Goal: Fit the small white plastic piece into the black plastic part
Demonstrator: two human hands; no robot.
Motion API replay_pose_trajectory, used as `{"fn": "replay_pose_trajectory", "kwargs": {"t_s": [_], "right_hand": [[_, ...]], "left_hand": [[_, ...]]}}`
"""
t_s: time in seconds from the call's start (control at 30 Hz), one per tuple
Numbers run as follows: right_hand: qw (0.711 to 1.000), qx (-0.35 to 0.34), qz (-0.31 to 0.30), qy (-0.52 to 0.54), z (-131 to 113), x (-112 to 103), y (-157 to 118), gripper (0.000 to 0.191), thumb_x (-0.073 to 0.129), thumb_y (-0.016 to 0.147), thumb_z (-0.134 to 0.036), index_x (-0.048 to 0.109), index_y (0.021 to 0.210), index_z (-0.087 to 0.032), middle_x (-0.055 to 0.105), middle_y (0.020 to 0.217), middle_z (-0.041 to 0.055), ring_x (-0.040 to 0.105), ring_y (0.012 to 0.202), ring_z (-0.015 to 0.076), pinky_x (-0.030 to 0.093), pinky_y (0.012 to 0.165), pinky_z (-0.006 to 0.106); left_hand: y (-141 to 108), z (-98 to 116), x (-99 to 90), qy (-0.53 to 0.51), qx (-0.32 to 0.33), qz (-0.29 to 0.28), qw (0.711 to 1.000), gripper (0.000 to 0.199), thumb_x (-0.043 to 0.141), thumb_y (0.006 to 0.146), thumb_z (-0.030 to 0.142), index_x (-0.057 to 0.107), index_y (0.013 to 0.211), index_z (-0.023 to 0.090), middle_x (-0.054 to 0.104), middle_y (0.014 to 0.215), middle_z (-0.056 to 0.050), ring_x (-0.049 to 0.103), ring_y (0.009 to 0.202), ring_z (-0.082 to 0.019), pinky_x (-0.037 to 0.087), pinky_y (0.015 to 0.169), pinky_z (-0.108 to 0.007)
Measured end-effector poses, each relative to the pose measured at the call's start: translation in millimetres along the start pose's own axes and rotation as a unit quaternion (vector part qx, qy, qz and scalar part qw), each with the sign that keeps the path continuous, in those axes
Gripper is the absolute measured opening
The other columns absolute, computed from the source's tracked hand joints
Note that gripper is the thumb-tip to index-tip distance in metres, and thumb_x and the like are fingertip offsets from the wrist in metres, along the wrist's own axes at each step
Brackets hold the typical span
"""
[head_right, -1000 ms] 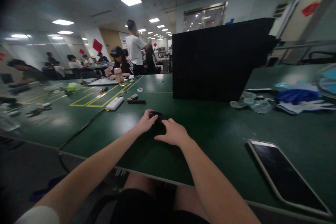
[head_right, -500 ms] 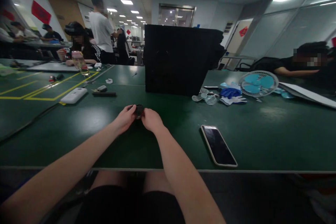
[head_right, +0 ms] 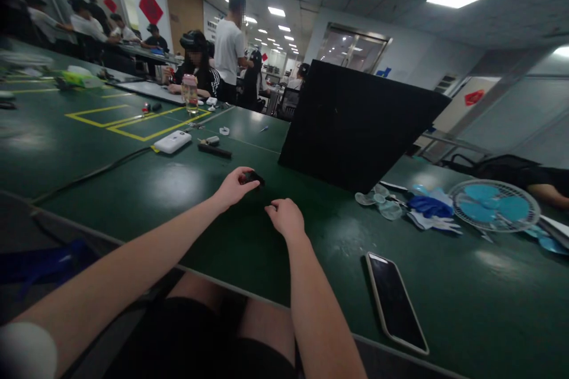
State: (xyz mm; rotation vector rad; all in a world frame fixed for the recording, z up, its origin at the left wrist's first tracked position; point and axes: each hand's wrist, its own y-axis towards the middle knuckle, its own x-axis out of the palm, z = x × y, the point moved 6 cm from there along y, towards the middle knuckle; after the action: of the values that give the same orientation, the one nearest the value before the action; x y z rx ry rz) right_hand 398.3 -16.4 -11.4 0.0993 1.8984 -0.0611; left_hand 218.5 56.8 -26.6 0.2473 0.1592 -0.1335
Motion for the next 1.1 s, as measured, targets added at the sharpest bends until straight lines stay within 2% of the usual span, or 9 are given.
{"fn": "replay_pose_trajectory", "kwargs": {"t_s": [0.1,0.23,0.4,0.57,0.67,0.77,0.87,0.97,1.1], "right_hand": [[0.999,0.013,-0.013,0.025,9,-1,3,0.032,0.068,0.082,-0.046,0.075,0.103,-0.023,0.071,0.098,0.0044,0.065,0.085,0.0186,0.048,0.07,0.03],[0.994,0.048,0.031,0.094,23,-9,5,0.029,0.07,0.08,-0.044,0.074,0.097,-0.02,0.072,0.094,0.0042,0.064,0.081,0.0173,0.047,0.07,0.03],[0.968,-0.005,0.121,0.219,17,-19,2,0.03,0.064,0.084,-0.047,0.074,0.094,-0.021,0.072,0.093,0.0031,0.064,0.082,0.0173,0.049,0.073,0.03],[0.977,-0.084,0.087,0.174,-7,-10,-7,0.021,0.061,0.089,-0.04,0.074,0.094,-0.024,0.071,0.09,0.0014,0.064,0.081,0.0176,0.048,0.075,0.032],[0.977,-0.076,0.13,0.15,-4,-15,-9,0.025,0.062,0.089,-0.036,0.07,0.11,-0.024,0.071,0.095,0.0026,0.064,0.084,0.0185,0.049,0.08,0.033],[0.969,-0.021,0.181,0.168,12,-22,-5,0.038,0.062,0.089,-0.041,0.064,0.122,-0.021,0.069,0.103,0.0067,0.064,0.09,0.0208,0.051,0.081,0.034],[0.967,0.033,0.164,0.194,24,-17,1,0.046,0.066,0.085,-0.035,0.059,0.128,-0.02,0.065,0.117,0.0102,0.064,0.096,0.0223,0.053,0.081,0.033],[0.969,-0.002,0.119,0.219,16,-7,4,0.053,0.066,0.081,-0.018,0.056,0.134,-0.022,0.061,0.128,0.0094,0.063,0.106,0.0221,0.053,0.085,0.032],[0.964,-0.068,0.108,0.234,0,-6,-1,0.046,0.055,0.085,-0.008,0.059,0.129,-0.021,0.063,0.128,0.0076,0.06,0.114,0.0203,0.049,0.094,0.032]], "left_hand": [[-6,7,7.4,0.13,0.056,-0.058,0.988,0.053,0.077,0.076,0.041,0.059,0.124,0.024,0.069,0.1,-0.007,0.065,0.089,-0.024,0.05,0.087,-0.04],[-12,10,16.5,0.237,0.096,-0.122,0.959,0.053,0.077,0.077,0.04,0.058,0.124,0.027,0.07,0.106,-0.008,0.066,0.101,-0.029,0.046,0.097,-0.045],[-15,9,23.5,0.239,0.106,-0.15,0.953,0.053,0.077,0.076,0.035,0.058,0.125,0.027,0.072,0.103,-0.008,0.068,0.1,-0.03,0.046,0.099,-0.047],[-20,9,33.6,0.215,0.121,-0.199,0.948,0.051,0.075,0.077,0.03,0.058,0.125,0.027,0.072,0.107,-0.007,0.067,0.103,-0.028,0.045,0.102,-0.047],[-19,8,32.7,0.205,0.108,-0.191,0.954,0.049,0.074,0.077,0.028,0.059,0.124,0.027,0.073,0.104,-0.007,0.068,0.098,-0.027,0.047,0.1,-0.046],[-18,9,30.7,0.214,0.102,-0.174,0.956,0.048,0.074,0.077,0.027,0.059,0.122,0.026,0.073,0.104,-0.007,0.068,0.097,-0.028,0.047,0.099,-0.046],[-18,11,30.5,0.235,0.104,-0.168,0.952,0.047,0.074,0.078,0.03,0.059,0.122,0.026,0.073,0.103,-0.008,0.069,0.095,-0.028,0.047,0.096,-0.046],[-18,12,29.5,0.258,0.11,-0.15,0.948,0.046,0.073,0.08,0.034,0.058,0.123,0.026,0.073,0.101,-0.008,0.069,0.093,-0.029,0.047,0.094,-0.045],[-17,10,27.2,0.269,0.108,-0.133,0.948,0.047,0.073,0.08,0.033,0.057,0.123,0.026,0.073,0.098,-0.008,0.069,0.092,-0.028,0.047,0.094,-0.043]]}}
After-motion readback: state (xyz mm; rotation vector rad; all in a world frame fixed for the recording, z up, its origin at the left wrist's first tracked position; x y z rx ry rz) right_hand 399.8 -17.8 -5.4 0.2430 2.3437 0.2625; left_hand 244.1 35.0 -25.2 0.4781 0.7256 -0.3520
